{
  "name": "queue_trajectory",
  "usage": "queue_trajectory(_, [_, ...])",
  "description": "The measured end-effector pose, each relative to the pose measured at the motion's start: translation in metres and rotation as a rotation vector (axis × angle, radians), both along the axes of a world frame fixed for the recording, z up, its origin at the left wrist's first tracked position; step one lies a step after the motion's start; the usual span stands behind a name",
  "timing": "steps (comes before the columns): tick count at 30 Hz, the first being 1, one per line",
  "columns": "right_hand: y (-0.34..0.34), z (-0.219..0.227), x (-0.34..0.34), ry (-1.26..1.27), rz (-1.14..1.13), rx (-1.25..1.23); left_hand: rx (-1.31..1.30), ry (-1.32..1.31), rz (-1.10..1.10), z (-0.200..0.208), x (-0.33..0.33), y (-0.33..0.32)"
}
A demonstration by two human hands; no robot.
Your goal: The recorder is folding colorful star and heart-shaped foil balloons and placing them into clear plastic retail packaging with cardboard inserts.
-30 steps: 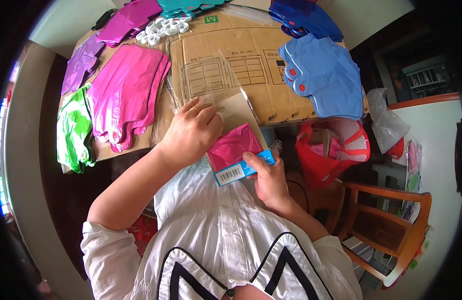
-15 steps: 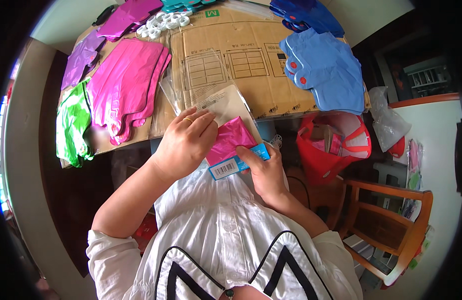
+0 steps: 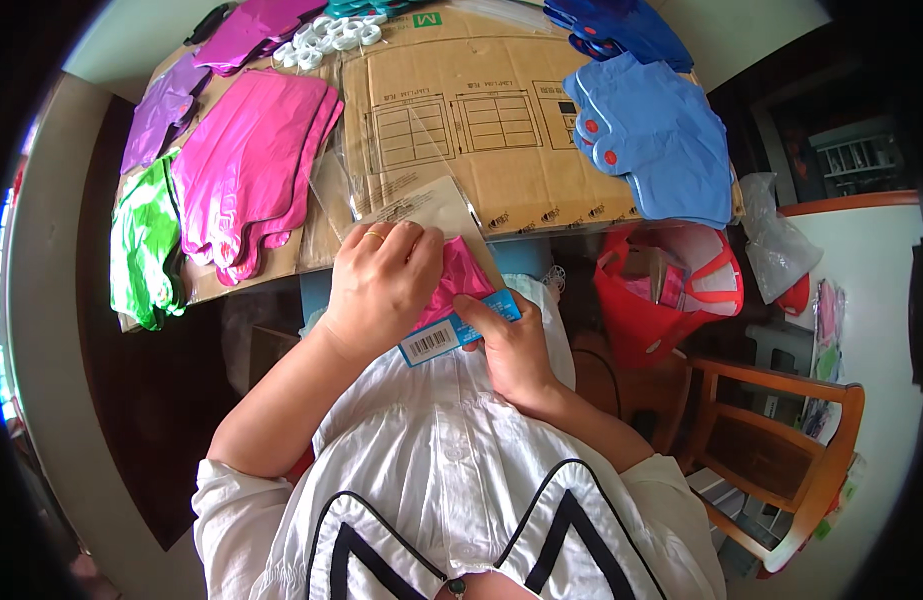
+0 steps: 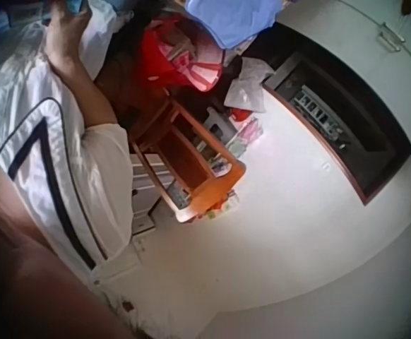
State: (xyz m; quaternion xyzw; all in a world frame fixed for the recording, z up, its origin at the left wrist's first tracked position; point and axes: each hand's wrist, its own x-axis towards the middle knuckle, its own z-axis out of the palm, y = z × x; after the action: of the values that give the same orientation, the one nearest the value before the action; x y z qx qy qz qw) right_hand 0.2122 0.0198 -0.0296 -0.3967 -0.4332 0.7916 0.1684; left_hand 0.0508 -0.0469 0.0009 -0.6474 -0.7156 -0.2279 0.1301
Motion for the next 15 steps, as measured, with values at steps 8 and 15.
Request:
queue_trajectory(8, [0.001,0.0,-0.003,0.017,-0.021,-0.064,-0.001,0.009,-0.091,-0.001,-0.005,-0.004])
queue_trajectory(15, [0.001,-0.004,-0.003,-0.009,-0.063,-0.027,-0.13,0.032,-0.175,0.009,-0.011,-0.024])
